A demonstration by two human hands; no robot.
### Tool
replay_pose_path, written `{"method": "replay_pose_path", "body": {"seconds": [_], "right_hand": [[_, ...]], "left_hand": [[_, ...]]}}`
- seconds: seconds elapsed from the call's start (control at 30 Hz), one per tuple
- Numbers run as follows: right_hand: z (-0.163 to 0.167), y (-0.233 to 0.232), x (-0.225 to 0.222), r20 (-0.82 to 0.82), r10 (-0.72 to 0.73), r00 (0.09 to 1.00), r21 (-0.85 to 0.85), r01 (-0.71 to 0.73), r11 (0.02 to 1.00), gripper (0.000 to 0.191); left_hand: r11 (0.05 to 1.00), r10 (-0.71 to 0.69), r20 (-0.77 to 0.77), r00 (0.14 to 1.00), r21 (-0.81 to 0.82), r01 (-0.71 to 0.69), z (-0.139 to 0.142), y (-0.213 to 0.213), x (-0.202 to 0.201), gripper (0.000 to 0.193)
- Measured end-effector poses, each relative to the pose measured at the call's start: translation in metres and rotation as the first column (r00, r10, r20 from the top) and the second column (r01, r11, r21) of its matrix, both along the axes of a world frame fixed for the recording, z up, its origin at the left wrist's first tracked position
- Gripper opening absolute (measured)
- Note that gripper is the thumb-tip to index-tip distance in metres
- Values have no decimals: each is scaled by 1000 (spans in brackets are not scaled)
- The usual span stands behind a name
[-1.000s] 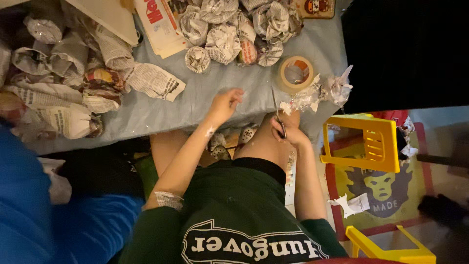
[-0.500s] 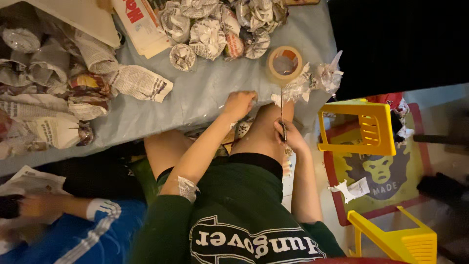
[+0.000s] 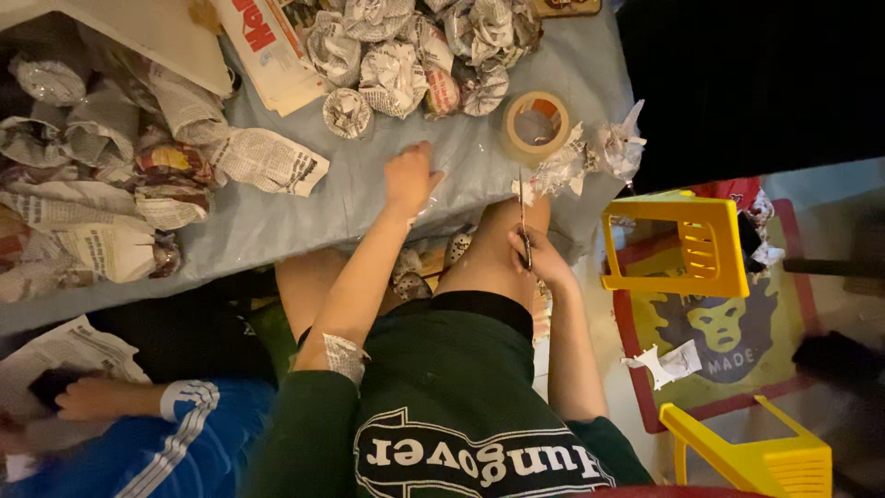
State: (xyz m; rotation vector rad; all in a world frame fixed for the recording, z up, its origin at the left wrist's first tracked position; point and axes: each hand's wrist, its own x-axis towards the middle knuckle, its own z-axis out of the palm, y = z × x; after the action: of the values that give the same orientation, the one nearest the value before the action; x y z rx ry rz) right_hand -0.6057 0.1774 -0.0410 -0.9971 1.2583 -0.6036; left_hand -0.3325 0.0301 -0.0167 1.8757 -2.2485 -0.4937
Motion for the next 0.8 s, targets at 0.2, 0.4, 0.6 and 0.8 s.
{"method": "replay_pose_path", "body": {"seconds": [0.2,0.4,0.6,0.8], "right_hand": [[-8,3,-1,25,-8,1000,13,8,1000,33],[-9,5,9,48,-2,999,69,-1,998,35],[-6,-10,18,110,22,994,110,-34,993,50],[2,-42,26,298,8,955,168,-61,984,72]], "left_hand": [[946,-184,-333,925,-314,75,2,-18,-37,61],[961,235,-786,573,275,-16,-1,-31,-72,56],[920,348,-845,407,391,23,1,-32,-65,20],[996,64,-694,717,90,-2,13,-27,-69,16]]}}
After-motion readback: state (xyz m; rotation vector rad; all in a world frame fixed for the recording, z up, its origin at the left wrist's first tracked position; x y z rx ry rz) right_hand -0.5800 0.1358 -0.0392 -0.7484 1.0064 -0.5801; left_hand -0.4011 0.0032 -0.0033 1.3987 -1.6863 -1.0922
